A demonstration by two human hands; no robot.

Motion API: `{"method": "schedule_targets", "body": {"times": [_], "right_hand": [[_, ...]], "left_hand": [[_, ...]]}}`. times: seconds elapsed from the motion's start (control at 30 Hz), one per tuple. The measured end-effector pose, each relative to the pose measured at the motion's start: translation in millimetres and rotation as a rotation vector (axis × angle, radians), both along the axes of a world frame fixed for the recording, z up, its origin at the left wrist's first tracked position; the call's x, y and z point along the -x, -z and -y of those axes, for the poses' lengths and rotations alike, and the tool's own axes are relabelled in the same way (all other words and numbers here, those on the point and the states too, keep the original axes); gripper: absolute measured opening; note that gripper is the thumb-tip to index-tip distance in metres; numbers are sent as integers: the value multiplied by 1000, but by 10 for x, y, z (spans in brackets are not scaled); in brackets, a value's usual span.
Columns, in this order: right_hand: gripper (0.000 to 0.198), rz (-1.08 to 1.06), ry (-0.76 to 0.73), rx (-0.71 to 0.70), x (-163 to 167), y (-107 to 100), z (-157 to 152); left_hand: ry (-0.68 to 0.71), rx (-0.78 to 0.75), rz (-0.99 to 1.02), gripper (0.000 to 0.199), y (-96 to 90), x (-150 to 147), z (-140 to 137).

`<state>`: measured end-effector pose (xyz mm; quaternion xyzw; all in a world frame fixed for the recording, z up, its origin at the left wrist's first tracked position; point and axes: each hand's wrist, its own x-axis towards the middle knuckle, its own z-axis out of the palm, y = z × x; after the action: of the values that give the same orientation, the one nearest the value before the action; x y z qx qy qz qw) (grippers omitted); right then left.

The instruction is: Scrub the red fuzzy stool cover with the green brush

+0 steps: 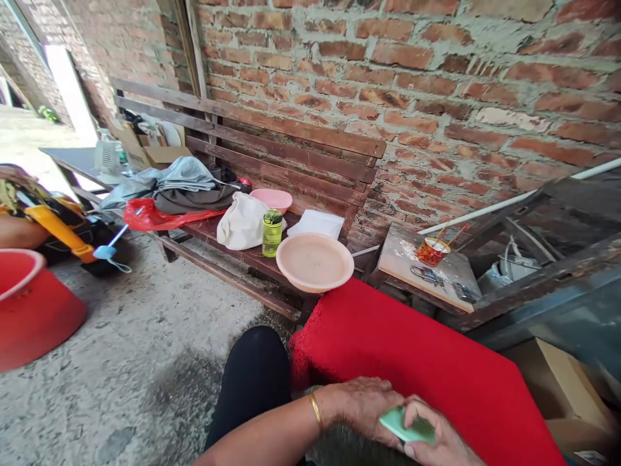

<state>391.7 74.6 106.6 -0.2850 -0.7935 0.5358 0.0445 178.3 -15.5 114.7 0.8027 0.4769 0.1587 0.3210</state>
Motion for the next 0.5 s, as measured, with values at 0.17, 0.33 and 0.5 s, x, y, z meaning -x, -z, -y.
{"method": "schedule_targets", "body": {"times": [0.17,0.33,0.5], "right_hand": [[57,1,537,-140,-299,61,-471],[54,206,869,-628,-635,675,-915],[39,471,726,-1041,-541,786,-698]], "left_hand": [[-428,-53,5,58,53,233,-2],[-1042,-77,-395,49,166,680,-105],[-1239,-136,-795,48,391,780,-150]]}}
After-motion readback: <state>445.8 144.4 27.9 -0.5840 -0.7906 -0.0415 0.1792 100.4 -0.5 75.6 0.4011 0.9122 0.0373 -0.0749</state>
